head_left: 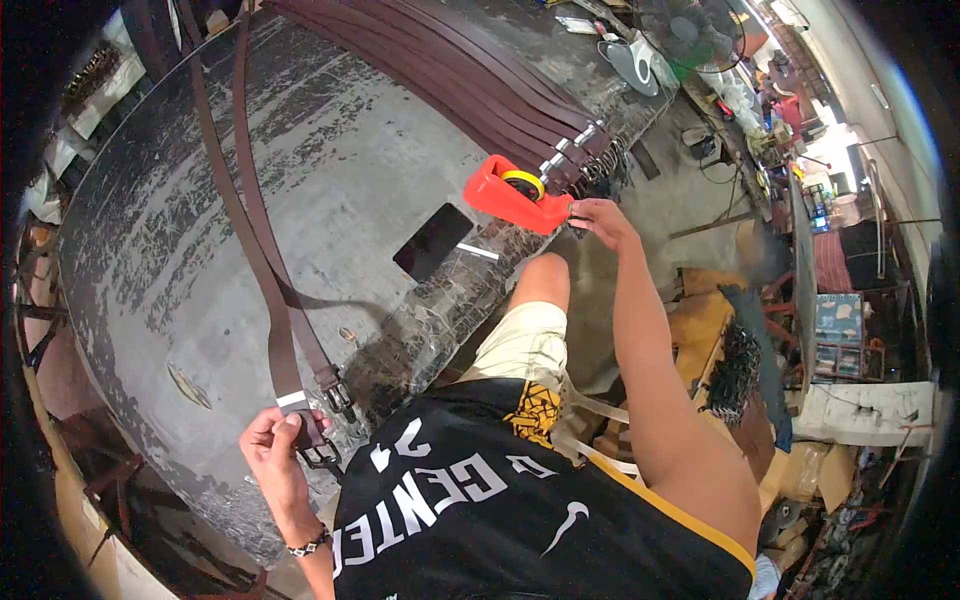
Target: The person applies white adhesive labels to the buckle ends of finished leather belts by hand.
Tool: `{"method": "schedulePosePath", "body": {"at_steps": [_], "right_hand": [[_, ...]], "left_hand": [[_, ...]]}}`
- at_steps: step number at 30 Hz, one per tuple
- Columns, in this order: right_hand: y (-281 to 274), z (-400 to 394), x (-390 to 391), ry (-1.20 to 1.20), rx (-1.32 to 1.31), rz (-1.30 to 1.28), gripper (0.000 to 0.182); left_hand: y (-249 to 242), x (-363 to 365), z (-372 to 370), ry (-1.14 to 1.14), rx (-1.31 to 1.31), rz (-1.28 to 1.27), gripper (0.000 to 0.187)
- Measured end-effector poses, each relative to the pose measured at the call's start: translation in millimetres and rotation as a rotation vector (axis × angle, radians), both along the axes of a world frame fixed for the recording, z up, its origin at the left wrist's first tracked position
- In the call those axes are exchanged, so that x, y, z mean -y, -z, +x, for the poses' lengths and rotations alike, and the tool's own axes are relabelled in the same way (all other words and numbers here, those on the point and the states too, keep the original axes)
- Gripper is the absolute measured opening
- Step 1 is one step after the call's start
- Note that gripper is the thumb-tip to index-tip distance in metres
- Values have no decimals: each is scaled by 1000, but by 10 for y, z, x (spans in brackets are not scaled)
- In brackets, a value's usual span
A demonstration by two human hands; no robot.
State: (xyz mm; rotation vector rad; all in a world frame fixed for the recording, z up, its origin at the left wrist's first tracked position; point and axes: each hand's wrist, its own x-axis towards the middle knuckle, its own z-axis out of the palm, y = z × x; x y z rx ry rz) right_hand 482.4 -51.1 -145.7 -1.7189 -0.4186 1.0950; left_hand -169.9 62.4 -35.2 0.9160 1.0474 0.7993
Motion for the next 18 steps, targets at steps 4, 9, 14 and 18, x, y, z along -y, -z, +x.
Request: {"method": "schedulePosePath", "body": {"at_steps": [4,9,14,18], "right_hand": [[114,39,39,24,-32,57,25],[220,22,79,54,-131,166,24],[173,9,64,34,-114,142,23],[138,18,50,27,-107,118,23]], "left_hand": [[-19,-7,32,11,2,12,13],[6,-6,38,17,5,17,13],[25,-3,12,10,3,-1,12],[26,3,7,-15,9,-13,12]]}}
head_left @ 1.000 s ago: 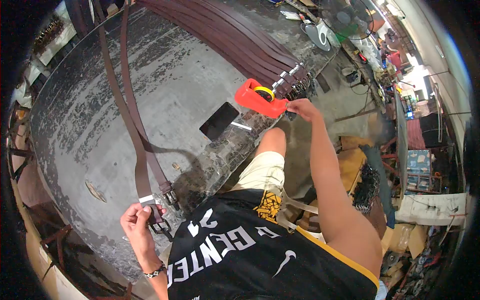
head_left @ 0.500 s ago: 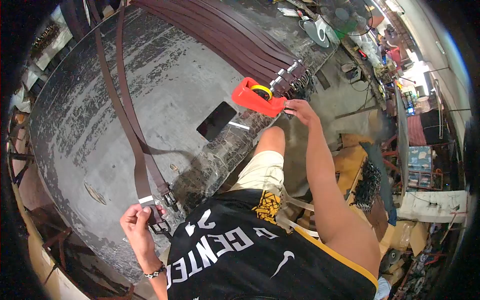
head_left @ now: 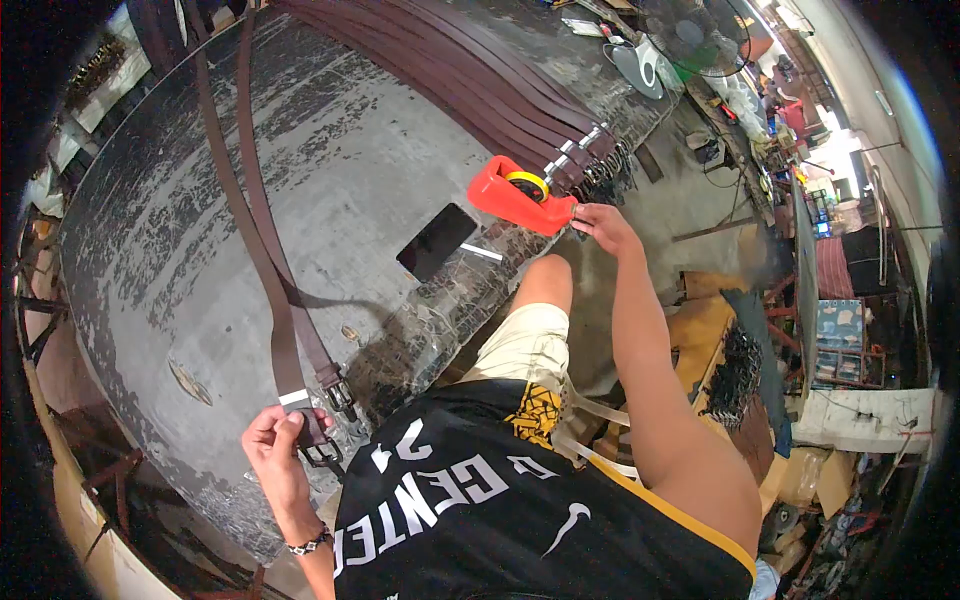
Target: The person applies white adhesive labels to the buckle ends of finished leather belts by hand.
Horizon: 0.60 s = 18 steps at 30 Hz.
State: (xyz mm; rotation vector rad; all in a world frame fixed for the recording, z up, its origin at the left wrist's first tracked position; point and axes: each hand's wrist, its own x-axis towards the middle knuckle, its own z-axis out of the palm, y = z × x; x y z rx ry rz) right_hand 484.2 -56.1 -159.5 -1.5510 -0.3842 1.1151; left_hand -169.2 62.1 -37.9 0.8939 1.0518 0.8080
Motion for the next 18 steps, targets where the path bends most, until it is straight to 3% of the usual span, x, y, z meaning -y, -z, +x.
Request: {"method": "schedulePosePath", "body": {"at_steps": [11,14,17,18], "right_hand": [[130,-90,27,103,7,66,13],[189,-25,-9,171,-24,24,22],[201,-22,52,-93,229,-79,22],[248,-67,85,-26,129,-84,21]], "left_hand": [[12,0,52,2,24,-5,13],[66,-22,21,53,16,16,11],[37,-3,46,55,2,20,14],[18,-9,63,48,-4,17,14]]}}
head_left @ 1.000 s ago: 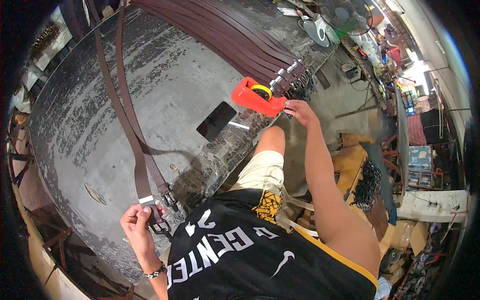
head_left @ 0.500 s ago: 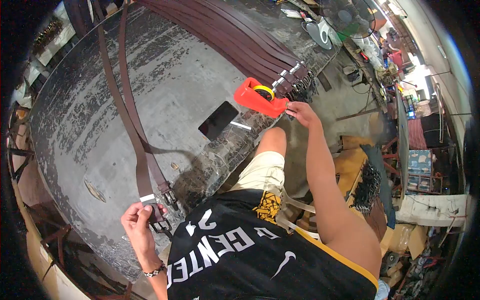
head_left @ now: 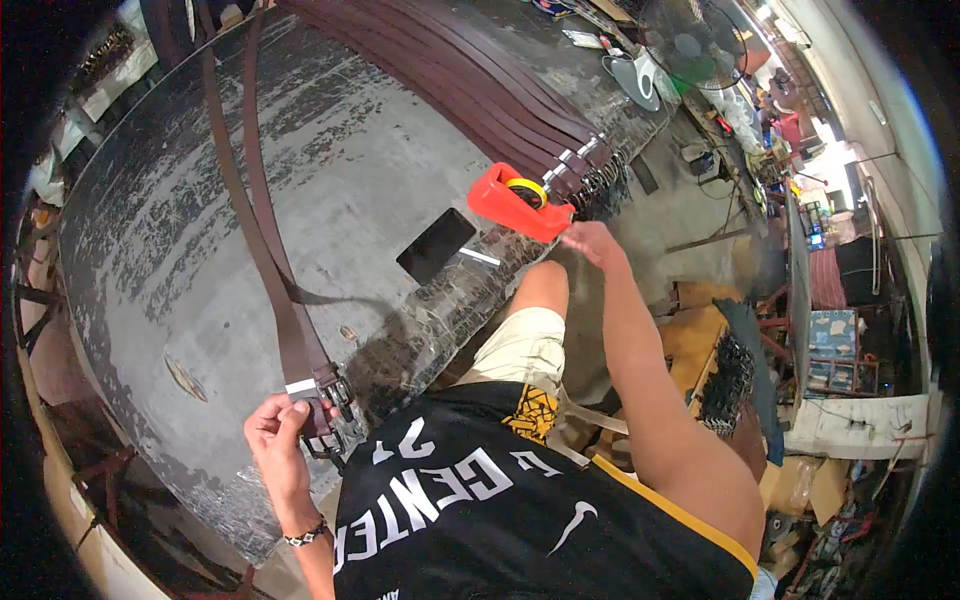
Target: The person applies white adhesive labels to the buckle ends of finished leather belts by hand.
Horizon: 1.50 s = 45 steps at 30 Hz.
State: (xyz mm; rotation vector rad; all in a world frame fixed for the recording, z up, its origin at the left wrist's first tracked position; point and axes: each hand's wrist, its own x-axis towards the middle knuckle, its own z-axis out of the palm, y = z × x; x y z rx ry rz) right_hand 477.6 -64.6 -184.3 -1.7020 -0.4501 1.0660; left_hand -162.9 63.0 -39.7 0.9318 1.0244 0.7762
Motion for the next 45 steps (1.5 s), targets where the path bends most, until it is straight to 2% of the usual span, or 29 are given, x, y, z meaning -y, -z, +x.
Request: {"method": "schedulePosePath", "body": {"at_steps": [2,4,6,7,8,9,12,15,17,19,21,23,25,29,33,34,45], "right_hand": [[119,-133,29,132,-195,-5,21],[106,-292,214,14,268,3,19],[32,-268,322,163,233,29,18],[0,-184,356,363,-39,24,19],[-107,-230,390,331,114,25,21],[-338,-397,357,357,80,120,19],[-947,-990,149,246,145,155,20],[-1430,-1851,-185,94,172,146,18],[-1455,-2317,-388,-1,230,125,16],[-1507,-2819,-551,-199,194,164,16],[-1621,-3272,-706,-356,92,120,14],[-1568,-3588,-770,-451,-62,205,16],[-1634,-3854,-855,-544,-103,234,17],[-1580,-4172,-947,-596,-164,351,16],[-1657,-4326,-1019,-672,-200,345,43],[-1729,-4350,-1040,-696,-220,306,56],[-1718,-4344,-1092,-754,-11,324,54]], "left_hand": [[-10,-4,-10,4,0,11,14],[-2,4,-48,3,-6,25,15],[14,-5,-103,-6,-31,45,15],[-57,0,-73,-19,-89,32,16],[-121,-6,-40,-28,-88,1,19],[-70,-28,-92,-8,-40,-8,15],[-108,-66,-17,29,-8,3,8],[-182,-83,95,11,60,-30,10],[-148,-82,103,21,44,-1,11],[-100,-59,137,26,38,7,12],[-78,-31,164,24,37,-7,11],[-70,-1,189,27,20,14,11],[-76,21,215,35,5,23,11],[-111,37,249,56,1,-7,11],[-53,39,230,74,-81,40,11],[-52,39,232,74,-84,51,11],[-27,42,290,76,-210,147,16]]}}
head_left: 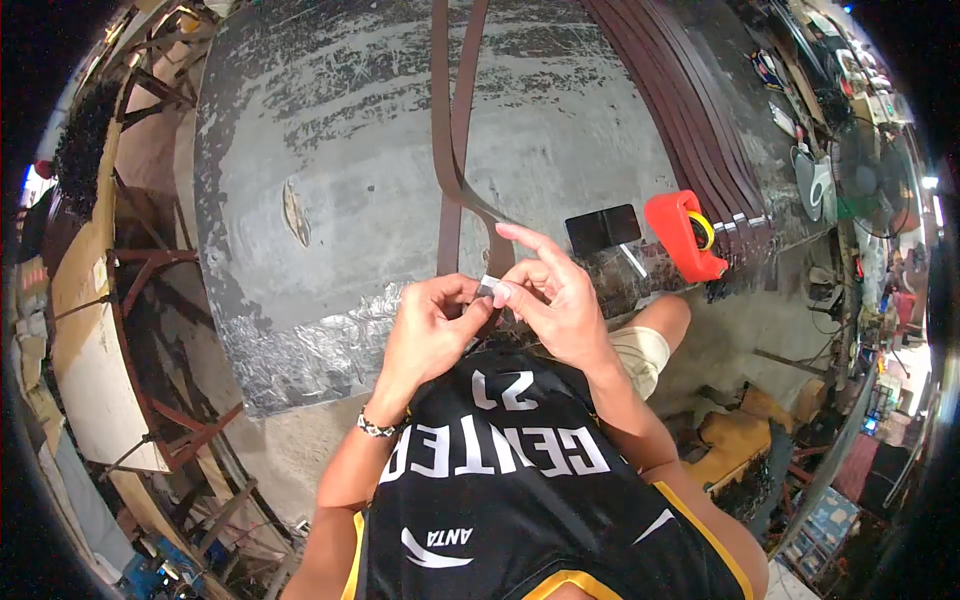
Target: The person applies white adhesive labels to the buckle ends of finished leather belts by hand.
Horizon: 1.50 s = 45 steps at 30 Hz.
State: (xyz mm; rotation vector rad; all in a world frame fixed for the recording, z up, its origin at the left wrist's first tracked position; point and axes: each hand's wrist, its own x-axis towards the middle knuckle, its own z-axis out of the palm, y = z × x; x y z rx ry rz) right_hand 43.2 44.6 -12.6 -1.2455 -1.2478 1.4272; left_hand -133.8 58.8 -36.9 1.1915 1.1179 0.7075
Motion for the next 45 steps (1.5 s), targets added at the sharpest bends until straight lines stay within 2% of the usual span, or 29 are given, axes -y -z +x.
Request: {"method": "schedulePosePath", "body": {"at_steps": [6,22,37,40,42,45], "right_hand": [[59,-14,-4,24,89,36,50],[-25,-145,17,85,385,104,42],[-72,-118,-4,58,778,112,50],[-83,-80,-27,53,759,-8,53],[-57,-54,-42,41,625,31,54],[-41,-56,-35,50,366,14,56]], "left_hand": [[-121,-32,-19,80,-117,-63,12],[67,22,24,65,-151,59,14],[16,38,62,14,-59,-7,12],[47,22,36,-24,43,-62,13],[57,16,12,-24,75,-91,11],[0,-13,-29,-42,271,-173,8]]}}
